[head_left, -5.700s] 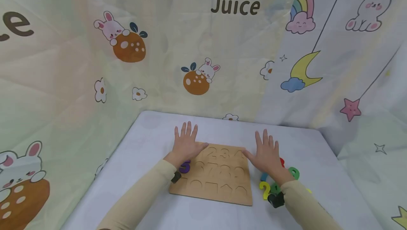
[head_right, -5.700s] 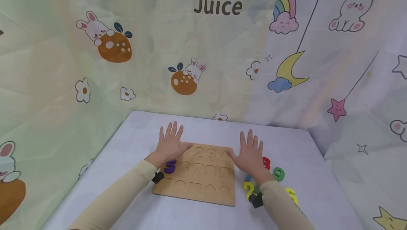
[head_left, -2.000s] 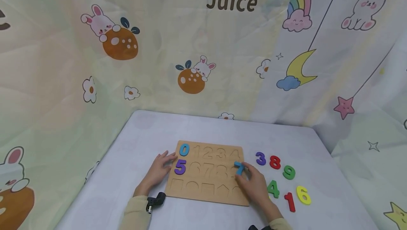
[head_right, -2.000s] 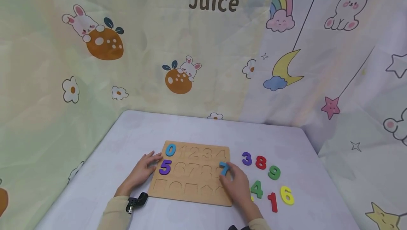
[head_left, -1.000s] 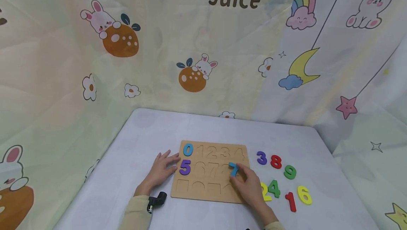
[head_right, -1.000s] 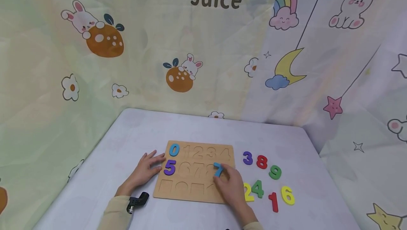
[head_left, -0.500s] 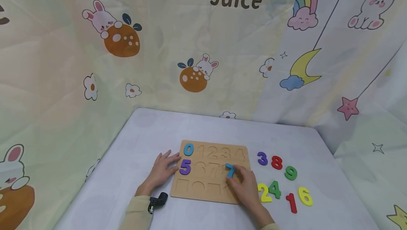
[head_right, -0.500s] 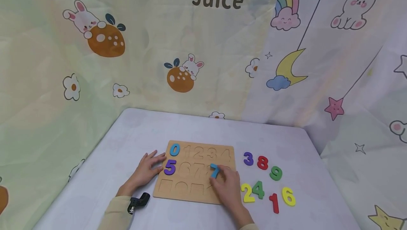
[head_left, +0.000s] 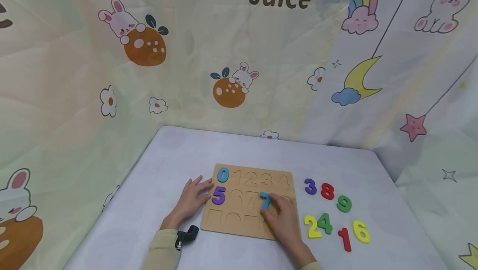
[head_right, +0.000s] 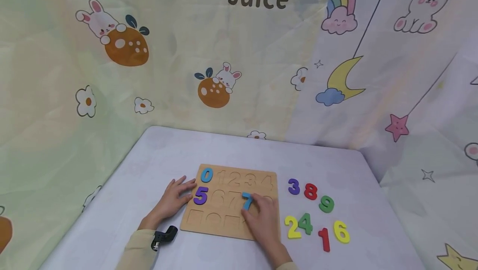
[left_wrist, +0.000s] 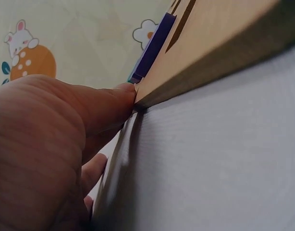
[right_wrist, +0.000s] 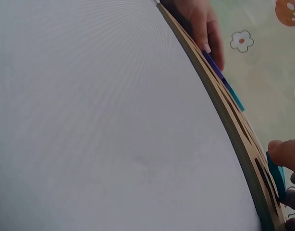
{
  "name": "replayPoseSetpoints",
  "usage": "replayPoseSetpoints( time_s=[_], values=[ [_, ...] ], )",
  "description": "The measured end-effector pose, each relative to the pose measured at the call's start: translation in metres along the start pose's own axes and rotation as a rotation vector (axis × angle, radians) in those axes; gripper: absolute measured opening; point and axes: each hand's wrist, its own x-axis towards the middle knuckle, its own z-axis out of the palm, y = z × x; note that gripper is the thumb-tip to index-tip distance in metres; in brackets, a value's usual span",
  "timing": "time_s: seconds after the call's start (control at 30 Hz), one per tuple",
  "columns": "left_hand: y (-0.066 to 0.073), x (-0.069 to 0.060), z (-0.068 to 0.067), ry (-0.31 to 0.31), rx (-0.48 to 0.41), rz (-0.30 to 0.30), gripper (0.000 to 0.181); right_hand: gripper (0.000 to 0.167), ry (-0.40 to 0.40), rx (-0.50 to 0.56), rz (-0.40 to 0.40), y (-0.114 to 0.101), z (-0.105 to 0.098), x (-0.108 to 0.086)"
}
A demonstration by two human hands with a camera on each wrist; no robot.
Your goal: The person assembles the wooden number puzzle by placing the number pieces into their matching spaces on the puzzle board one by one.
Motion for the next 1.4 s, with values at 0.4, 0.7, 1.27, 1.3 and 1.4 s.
replayPoseSetpoints(
  time_s=[0.4,0.7,1.27,1.3,1.4],
  values=[
    [0.001,-0.001,0.001,-0.003,0.002,-0.010,0.037,0.057,-0.021,0.006,0.019,-0.009,0.010,0.002],
    [0.000,-0.002,0.003,-0.007,0.019,-0.018,0.037,0.055,-0.034,0.008,-0.052,-0.015,0.019,0.004],
    [0.005,-0.001,-0.001,-0.004,0.036,0.006,0.036,0.053,-0.006,-0.077,-0.116,-0.020,0.025,0.007],
    [0.005,-0.001,-0.002,-0.002,0.037,0.007,0.037,0.053,-0.012,-0.074,-0.117,-0.020,0.025,0.007],
    [0.006,-0.001,-0.002,-0.004,0.037,0.007,0.037,0.053,-0.024,-0.067,-0.117,-0.020,0.024,0.006]
  ],
)
